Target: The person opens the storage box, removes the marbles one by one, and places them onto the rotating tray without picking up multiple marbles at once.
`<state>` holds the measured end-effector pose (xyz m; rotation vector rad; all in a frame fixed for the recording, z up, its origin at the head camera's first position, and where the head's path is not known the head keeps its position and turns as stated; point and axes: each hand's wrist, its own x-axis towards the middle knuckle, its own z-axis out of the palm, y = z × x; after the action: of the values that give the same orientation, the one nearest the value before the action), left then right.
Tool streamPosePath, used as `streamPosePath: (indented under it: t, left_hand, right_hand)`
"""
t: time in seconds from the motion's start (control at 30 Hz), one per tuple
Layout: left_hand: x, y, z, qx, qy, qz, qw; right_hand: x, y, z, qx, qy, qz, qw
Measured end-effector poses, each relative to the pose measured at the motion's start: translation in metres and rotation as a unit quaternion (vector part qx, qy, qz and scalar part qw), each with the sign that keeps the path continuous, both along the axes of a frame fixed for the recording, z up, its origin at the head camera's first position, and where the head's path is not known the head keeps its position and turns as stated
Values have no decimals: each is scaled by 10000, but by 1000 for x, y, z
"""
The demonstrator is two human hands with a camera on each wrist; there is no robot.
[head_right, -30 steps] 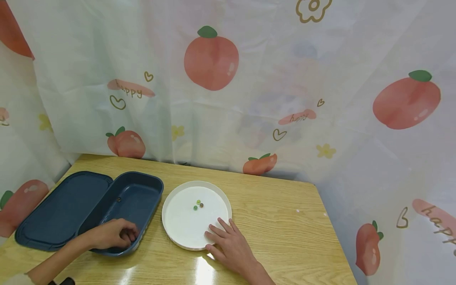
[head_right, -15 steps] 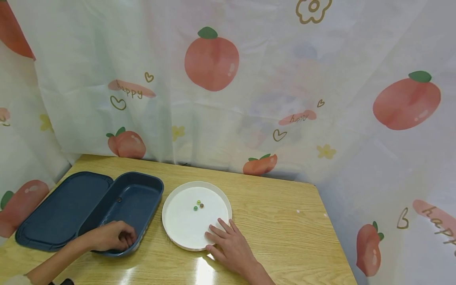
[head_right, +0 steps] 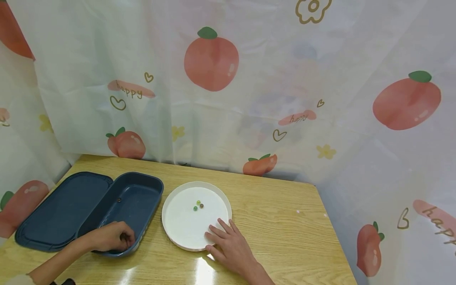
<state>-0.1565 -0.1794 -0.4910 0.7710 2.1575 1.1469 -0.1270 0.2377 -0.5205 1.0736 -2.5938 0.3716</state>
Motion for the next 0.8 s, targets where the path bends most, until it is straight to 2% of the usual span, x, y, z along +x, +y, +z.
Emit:
streamPosePath:
  t: [0.27, 0.43, 0.67, 0.8]
  left_hand:
    - [-1, 1, 1, 93, 106, 88, 9999]
    - [-3, 1, 4, 223, 429, 227, 9986]
    - [-10, 0, 16, 247, 889, 764, 9928]
    - [-12, 2, 24, 150, 1236, 1209, 9848]
  right_hand:
    - [0, 1, 0, 33, 11, -17, 10000]
    - [0, 0, 0, 74, 18, -20, 10000]
    - [0, 1, 0, 44, -27, -29, 10000]
    - [0, 1, 0, 41, -19, -17, 10000]
